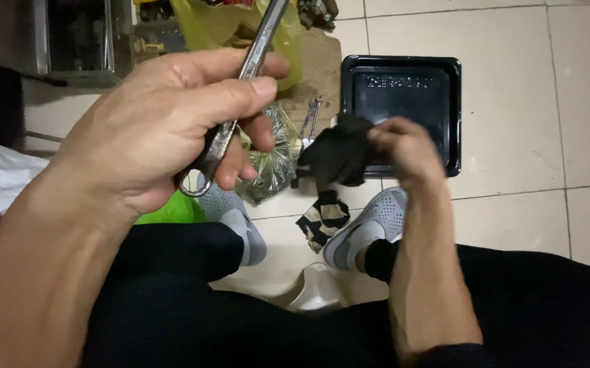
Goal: The person sits on the floor and wipes a metal wrench with a cloth. They then place the wrench into a yellow plastic bag and tie it shut. The person proceeds to tie another plastic bag containing tools and places it into a red bucket.
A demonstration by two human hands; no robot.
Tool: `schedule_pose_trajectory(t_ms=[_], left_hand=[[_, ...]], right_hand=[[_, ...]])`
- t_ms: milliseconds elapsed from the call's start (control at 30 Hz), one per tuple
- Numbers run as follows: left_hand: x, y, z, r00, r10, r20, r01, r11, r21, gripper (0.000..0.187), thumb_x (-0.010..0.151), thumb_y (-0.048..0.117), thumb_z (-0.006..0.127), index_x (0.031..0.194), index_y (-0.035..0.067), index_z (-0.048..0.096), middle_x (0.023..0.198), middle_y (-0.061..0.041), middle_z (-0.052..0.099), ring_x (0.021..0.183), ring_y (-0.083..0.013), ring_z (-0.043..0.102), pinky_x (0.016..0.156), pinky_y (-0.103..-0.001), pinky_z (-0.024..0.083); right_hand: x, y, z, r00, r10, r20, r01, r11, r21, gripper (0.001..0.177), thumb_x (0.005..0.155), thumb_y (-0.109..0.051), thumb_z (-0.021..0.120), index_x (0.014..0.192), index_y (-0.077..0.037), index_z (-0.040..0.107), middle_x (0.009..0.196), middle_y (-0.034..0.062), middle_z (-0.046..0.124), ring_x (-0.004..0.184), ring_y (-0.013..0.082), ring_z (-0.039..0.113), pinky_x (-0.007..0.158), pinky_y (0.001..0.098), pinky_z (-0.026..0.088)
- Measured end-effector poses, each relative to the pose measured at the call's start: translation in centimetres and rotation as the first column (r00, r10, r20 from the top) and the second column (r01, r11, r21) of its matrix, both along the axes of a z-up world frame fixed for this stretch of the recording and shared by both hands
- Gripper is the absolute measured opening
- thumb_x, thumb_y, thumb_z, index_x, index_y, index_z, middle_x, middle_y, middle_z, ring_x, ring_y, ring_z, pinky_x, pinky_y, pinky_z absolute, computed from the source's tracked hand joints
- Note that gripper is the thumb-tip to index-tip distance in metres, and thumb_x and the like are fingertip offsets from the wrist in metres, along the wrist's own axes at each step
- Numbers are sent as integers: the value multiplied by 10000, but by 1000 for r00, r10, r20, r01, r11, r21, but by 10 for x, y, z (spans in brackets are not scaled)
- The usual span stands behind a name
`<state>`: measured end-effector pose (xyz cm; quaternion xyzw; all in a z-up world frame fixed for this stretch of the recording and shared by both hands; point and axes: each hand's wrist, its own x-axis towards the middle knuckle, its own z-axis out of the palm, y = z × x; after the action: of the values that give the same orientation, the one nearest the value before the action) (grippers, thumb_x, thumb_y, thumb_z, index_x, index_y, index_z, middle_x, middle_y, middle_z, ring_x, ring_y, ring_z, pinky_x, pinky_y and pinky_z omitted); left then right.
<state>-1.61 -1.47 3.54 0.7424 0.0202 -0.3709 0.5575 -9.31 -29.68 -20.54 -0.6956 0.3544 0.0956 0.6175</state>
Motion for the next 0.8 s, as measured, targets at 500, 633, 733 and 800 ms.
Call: schedule_pose_trajectory(t_ms=[500, 633, 733, 800], left_hand=[[1, -1, -4, 999, -44, 28, 46, 995, -93, 333, 942, 183, 608, 1221, 91, 767, 697, -86, 705, 338, -96, 509, 300, -174, 460], [-2, 3, -6, 971, -141, 195, 168, 977, -132, 258, 966, 148, 547, 1142, 78, 722, 758, -85, 678, 527, -87, 616, 326, -171, 465], [-4, -1, -4, 989, -92, 116, 105, 988, -112, 229, 972, 164, 573, 1156, 104, 696, 736, -84, 683, 523, -103, 615, 356, -181, 497], [-4, -2, -3, 994, -67, 90, 81, 985, -156, 220, 974, 144, 570, 1148, 87, 692, 710, -85, 663, 436, -116, 541, 343, -183, 463]], right_hand=[[0, -55, 40, 797, -359, 485, 499, 844, -195, 82, 938, -132, 667, 962, -119, 590, 908, 36, 612, 802, 162, 644, 654, 330, 625], [-11, -22, -18, 983, -64, 172, 165, 717, -677, 336, 945, -376, 717, 1158, -130, 633, 1139, 76, 753, 1030, 249, 709, 887, 409, 513], [-16, 52, 0, 860, 78, -505, -331, 838, -434, 622, 945, -487, 682, 1394, -94, 505, 1306, 136, 624, 1158, 292, 640, 970, 436, 529], [-27, 78, -28, 521, 387, -761, -704, 699, -127, 795, 918, -552, 672, 1525, -120, 395, 1543, 157, 462, 1391, 364, 477, 1139, 517, 412]])
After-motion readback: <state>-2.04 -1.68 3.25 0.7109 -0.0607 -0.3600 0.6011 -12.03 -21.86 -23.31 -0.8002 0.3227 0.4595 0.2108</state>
